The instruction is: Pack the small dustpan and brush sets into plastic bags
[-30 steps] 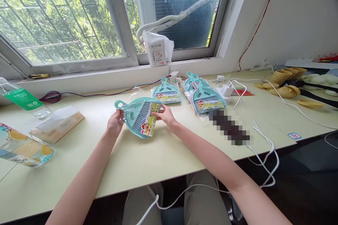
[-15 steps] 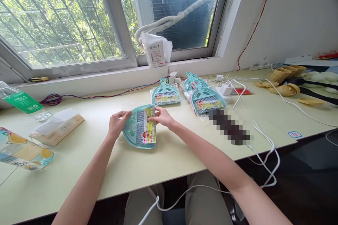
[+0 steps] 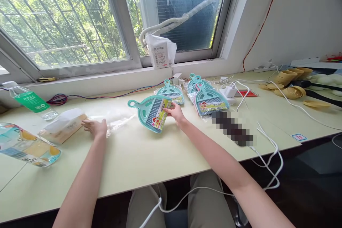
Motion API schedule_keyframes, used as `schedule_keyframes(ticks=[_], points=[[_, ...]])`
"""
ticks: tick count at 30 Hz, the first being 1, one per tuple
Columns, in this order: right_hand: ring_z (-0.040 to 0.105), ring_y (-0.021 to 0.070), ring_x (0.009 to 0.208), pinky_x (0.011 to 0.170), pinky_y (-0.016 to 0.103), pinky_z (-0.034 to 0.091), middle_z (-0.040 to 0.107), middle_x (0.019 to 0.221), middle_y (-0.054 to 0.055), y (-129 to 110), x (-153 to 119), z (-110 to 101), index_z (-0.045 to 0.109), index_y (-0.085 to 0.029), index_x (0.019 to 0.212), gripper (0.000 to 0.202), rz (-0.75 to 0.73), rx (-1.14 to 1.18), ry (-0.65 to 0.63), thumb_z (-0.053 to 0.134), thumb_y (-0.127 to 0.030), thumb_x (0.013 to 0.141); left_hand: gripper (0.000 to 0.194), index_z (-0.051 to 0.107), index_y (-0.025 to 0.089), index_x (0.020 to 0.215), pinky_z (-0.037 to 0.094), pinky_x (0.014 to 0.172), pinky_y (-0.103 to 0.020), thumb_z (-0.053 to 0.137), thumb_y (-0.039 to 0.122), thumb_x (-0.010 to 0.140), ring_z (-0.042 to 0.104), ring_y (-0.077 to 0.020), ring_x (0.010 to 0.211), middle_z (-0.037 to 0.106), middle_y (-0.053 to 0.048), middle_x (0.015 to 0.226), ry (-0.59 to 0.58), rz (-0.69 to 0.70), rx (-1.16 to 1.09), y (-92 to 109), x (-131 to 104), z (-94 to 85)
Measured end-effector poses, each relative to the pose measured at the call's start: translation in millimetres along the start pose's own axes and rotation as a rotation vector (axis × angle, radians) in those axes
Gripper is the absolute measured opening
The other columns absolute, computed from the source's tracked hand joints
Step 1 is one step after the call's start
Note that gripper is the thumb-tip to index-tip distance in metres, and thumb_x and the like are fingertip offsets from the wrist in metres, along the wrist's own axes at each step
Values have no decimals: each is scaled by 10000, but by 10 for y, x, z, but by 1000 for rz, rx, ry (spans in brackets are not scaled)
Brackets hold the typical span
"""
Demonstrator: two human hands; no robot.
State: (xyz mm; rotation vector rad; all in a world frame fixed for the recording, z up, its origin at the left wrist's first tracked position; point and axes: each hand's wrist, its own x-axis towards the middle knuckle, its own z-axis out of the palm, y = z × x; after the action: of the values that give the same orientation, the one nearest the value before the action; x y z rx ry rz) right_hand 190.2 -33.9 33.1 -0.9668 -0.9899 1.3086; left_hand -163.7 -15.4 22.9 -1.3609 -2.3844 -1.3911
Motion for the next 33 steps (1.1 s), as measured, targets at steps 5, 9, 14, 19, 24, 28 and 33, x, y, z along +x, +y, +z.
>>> schedule_keyframes(ticks=[5,9,14,19,24,28,33], points=[[680,173,759,738,356,586,713,841,32,40,-26,32,572,-182,974,429,2,79,-27,816,-233,624,687,230,187,1462,110,1155,-498,467,459,877,127,-303,1441,196,-164,1549,-120,322,-319,570,-501,-34],[680,184,815,764,362,577,712,892,35,24,-15,17,549,-199,999,493,-2,32,-178,828,-288,602,732,224,282,1451,437,968,-451,523,535,834,564,-262,1151,614,-96,1215,-759,58,-835,874,-814,4],[665,191,900,734,324,567,693,997,39,-154,-9,-99,532,-221,1081,463,40,-223,-429,754,-290,681,611,508,209,1217,510,721,-276,725,365,667,651,-174,823,682,-36,943,-830,-142,-954,906,-900,1],[648,217,837,690,311,517,679,933,54,-363,18,-386,592,-196,1027,387,80,-1075,-390,729,-158,667,322,625,156,877,494,610,-266,683,394,667,618,-164,649,668,-21,739,-742,-297,-944,863,-823,-26],[591,239,990,780,315,433,597,1127,104,-486,11,-577,541,-183,1083,519,-104,-1521,-148,793,-307,647,365,652,159,860,486,611,-257,712,454,654,605,-151,631,666,-11,711,-848,-293,-925,877,-872,-34],[581,159,818,670,264,384,624,954,46,-482,-85,-323,534,-190,1014,247,-437,-1375,-138,514,-409,902,369,666,166,890,468,613,-248,705,465,678,609,-154,658,680,-17,753,-969,-189,-863,944,-1021,-47],[549,181,946,689,260,377,615,983,79,-194,-351,210,590,-179,953,283,-753,-1492,-320,415,-402,957,374,672,167,858,459,658,-271,674,504,697,608,-183,722,680,-28,791,-987,-54,-804,1018,-1161,-28]])
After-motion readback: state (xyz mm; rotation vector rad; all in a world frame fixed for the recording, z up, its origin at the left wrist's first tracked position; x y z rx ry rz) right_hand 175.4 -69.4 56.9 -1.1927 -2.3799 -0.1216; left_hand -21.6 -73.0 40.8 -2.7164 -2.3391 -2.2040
